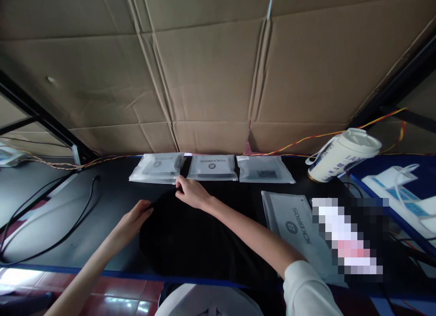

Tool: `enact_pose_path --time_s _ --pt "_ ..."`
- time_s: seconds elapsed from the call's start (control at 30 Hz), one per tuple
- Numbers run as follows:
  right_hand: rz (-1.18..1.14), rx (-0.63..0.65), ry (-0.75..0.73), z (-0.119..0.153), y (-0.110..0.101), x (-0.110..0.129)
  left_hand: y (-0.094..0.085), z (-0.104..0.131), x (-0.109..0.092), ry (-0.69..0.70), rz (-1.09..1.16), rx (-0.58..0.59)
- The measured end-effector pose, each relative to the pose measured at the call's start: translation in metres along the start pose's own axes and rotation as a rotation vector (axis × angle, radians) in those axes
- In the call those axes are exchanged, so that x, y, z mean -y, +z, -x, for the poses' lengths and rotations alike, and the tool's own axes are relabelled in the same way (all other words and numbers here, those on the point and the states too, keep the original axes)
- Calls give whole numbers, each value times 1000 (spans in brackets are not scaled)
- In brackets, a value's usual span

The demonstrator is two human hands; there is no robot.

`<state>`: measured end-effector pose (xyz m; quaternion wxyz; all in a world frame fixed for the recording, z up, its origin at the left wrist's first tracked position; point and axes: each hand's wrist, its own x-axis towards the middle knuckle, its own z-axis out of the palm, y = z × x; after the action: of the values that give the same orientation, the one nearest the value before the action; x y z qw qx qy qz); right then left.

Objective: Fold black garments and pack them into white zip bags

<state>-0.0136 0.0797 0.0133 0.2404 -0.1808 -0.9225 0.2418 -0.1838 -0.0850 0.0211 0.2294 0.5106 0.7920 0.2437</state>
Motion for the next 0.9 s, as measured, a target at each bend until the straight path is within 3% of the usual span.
enact_pose_path --time_s 0.2,0.43,0.7,0.8,0.9 --pt "-118 -183 6 15 22 -5 4 2 -22 -16 -36 137" --pt "-163 -255 -76 17 22 -8 1 10 -29 -41 -451 27" --pt "-141 -281 -123 16 22 -7 -14 21 -47 -175 -604 -43" --pt "-134 -279 -129 15 22 -8 -19 24 -48 -135 -531 -9" --pt "-137 -302 -89 14 23 -11 -18 27 -41 -94 -314 102"
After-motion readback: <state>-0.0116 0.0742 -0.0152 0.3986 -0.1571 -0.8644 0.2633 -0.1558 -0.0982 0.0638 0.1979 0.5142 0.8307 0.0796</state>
